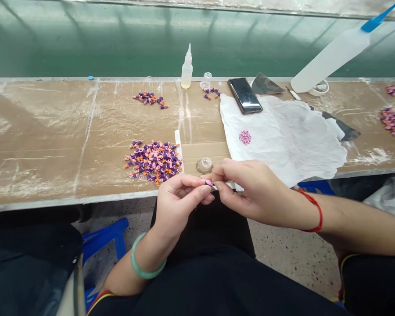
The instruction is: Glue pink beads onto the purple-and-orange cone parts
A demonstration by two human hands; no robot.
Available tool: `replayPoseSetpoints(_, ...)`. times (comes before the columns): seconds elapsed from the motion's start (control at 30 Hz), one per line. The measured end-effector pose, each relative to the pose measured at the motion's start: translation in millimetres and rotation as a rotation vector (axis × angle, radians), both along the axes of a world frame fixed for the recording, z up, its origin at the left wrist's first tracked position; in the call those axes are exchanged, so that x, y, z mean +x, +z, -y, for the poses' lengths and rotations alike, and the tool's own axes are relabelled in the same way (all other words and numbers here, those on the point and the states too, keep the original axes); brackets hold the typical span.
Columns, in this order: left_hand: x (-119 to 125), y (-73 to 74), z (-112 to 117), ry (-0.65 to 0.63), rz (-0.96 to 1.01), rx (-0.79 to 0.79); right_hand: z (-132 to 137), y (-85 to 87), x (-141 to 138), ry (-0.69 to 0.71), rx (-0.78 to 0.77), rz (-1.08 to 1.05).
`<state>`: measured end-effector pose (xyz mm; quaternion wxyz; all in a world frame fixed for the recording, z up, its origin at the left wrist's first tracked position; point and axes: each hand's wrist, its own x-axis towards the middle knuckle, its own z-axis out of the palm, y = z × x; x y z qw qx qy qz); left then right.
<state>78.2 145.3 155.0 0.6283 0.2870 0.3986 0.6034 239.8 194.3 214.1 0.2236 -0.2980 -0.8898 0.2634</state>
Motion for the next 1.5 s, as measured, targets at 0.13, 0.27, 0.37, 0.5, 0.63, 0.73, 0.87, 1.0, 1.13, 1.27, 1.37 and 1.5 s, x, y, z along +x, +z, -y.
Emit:
replayPoseSetpoints(0.13, -2, 0.4, 0, -0.009, 0.005, 0.015, -1, -0.7, -1, 0.015, 0.054, -0.008)
replayPoseSetpoints(0.27, -1, 1.1, -1, -0.017, 0.032, 0.007, 0, -3.8, -1, 0.005, 0.06, -0.021)
replayPoseSetpoints(0.37, 0, 1.1, -1, -0.016, 0.038, -0.015, 0, -6.9, -2, -0.006, 0.041, -0.039)
replayPoseSetpoints(0.5, -1, 0.8, -1, -0.021, 0.018, -0.023, -2, -7.1, 0, -0.02, -0.051, -0.041)
replayPoseSetpoints(0.63, -2, 1.0, 0, -0.038, -0.068, 0.016, -6, -4.9, 8, -0.11, -0.118, -0.088)
replayPoseSetpoints(0.73, -2, 0.1, 2, -0.028, -0.156, 0.039, -10, -6.8, 16, -0.161, -0.14, -0.126)
replayPoseSetpoints(0.87, -7, -2.8, 0, -0.022, -0.352, 0.139, -16, -12.9, 24, -0.18, -0.152, -0.108)
replayPoseSetpoints(1.0, -35, -5.6, -13, 0.048, -0.83, 0.376, -22, -18.7, 35, -0.218, -0.14, -0.061)
replayPoseSetpoints(1.13, -82, -7.3, -35, 0.157, -1.328, 0.5, -30, -27.0, 47, -0.257, -0.106, -0.046)
replayPoseSetpoints(1.27, -121, -8.2, -65, 0.08, -1.512, 0.448, -38, -38.2, 54, -0.278, -0.064, -0.057)
replayPoseSetpoints(1.37, -139, -10.5, -105, 0.031, -1.529, 0.324, -43, -44.8, 56, -0.269, -0.025, -0.071)
replayPoseSetpoints(1.5, -156, -18.6, -179, 0.049, -1.601, 0.188, -49, -50.6, 58, -0.289, -0.002, -0.063)
